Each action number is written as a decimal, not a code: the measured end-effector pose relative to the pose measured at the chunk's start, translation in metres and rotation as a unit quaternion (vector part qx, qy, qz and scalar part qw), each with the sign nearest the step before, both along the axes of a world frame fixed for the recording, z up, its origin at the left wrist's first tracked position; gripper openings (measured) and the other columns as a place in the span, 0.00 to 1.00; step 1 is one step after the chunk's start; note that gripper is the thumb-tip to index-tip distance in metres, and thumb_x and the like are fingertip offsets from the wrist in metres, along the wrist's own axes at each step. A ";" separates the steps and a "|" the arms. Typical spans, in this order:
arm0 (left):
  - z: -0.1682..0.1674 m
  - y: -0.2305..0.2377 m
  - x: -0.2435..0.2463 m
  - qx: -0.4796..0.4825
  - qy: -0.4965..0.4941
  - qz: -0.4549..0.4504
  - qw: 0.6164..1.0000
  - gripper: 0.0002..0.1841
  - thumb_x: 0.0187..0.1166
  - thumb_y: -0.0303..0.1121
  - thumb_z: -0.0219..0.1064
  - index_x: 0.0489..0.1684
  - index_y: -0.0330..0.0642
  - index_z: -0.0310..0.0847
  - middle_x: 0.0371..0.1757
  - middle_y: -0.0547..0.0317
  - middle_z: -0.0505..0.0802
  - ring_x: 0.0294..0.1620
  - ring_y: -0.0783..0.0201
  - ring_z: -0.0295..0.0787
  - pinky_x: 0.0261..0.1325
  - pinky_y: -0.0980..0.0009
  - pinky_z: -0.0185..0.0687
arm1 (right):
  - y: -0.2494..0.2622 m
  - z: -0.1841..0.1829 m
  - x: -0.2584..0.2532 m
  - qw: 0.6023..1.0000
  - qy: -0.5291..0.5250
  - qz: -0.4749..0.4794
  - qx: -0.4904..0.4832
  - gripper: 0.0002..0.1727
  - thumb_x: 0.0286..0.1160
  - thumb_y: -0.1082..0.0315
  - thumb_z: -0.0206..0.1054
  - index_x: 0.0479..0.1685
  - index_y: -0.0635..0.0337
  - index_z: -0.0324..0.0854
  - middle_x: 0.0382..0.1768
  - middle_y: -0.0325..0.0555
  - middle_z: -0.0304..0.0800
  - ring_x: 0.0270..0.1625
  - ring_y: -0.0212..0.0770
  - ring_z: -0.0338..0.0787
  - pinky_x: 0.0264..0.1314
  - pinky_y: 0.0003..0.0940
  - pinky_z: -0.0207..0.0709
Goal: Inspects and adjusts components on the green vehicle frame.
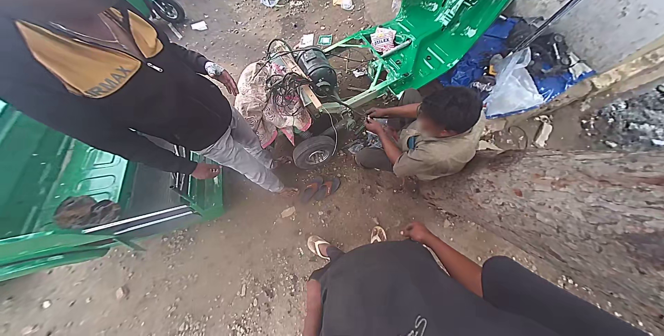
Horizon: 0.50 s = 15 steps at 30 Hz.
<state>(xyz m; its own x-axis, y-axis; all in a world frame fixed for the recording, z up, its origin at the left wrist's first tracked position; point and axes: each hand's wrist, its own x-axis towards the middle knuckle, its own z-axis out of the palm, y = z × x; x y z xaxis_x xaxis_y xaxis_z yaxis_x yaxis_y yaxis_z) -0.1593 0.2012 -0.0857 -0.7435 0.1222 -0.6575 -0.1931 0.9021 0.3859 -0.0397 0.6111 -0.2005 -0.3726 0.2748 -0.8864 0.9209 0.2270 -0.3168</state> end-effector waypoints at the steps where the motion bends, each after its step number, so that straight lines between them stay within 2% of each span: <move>1: 0.006 0.001 0.000 -0.003 -0.007 0.002 1.000 0.17 0.87 0.39 0.62 0.61 0.36 0.88 0.60 0.40 0.94 0.66 0.45 0.89 0.73 0.45 0.78 | -0.001 0.002 -0.001 1.000 -0.001 0.001 0.002 0.24 0.78 0.48 0.72 0.63 0.56 0.88 0.57 0.56 0.92 0.60 0.53 0.91 0.67 0.57 0.80; 4: 0.004 0.002 0.004 -0.014 0.004 -0.006 1.000 0.17 0.88 0.37 0.61 0.60 0.33 0.88 0.59 0.37 0.93 0.65 0.43 0.90 0.72 0.44 0.79 | -0.002 0.005 -0.001 1.000 0.002 0.017 0.004 0.23 0.78 0.48 0.73 0.60 0.57 0.89 0.56 0.57 0.93 0.60 0.54 0.91 0.67 0.58 0.79; 6: 0.004 0.005 0.008 -0.041 0.040 -0.017 0.998 0.18 0.88 0.39 0.58 0.55 0.35 0.90 0.54 0.40 0.95 0.59 0.47 0.91 0.66 0.49 0.82 | -0.003 0.003 0.000 1.000 0.009 0.022 0.007 0.23 0.77 0.48 0.73 0.59 0.56 0.90 0.55 0.57 0.93 0.59 0.54 0.91 0.66 0.58 0.80; 8: 0.025 0.013 0.003 -0.065 -0.007 -0.037 0.997 0.19 0.91 0.36 0.54 0.62 0.32 0.86 0.60 0.36 0.92 0.66 0.43 0.88 0.73 0.47 0.78 | -0.003 0.002 0.000 1.000 0.009 0.022 0.006 0.22 0.76 0.49 0.74 0.60 0.56 0.90 0.56 0.56 0.93 0.60 0.54 0.91 0.67 0.59 0.80; 10: 0.016 0.006 0.004 -0.063 0.003 -0.026 0.998 0.18 0.89 0.34 0.59 0.63 0.28 0.85 0.60 0.30 0.91 0.66 0.37 0.88 0.72 0.41 0.78 | -0.004 0.003 0.000 1.000 0.004 0.019 0.002 0.22 0.77 0.50 0.74 0.60 0.56 0.90 0.56 0.57 0.93 0.59 0.53 0.91 0.65 0.58 0.80; 15: 0.013 -0.001 0.010 -0.081 0.017 -0.027 0.996 0.18 0.87 0.35 0.62 0.63 0.29 0.85 0.61 0.30 0.91 0.67 0.36 0.87 0.73 0.41 0.78 | -0.006 0.002 -0.001 0.999 -0.012 0.032 -0.008 0.23 0.78 0.50 0.73 0.62 0.56 0.88 0.56 0.58 0.91 0.57 0.54 0.90 0.61 0.58 0.80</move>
<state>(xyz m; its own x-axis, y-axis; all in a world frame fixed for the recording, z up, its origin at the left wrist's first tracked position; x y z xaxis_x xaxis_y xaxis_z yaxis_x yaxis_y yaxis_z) -0.1498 0.2004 -0.0725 -0.7612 0.0566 -0.6460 -0.1323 0.9617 0.2401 -0.0408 0.6055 -0.1983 -0.3683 0.2362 -0.8992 0.9117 0.2811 -0.2996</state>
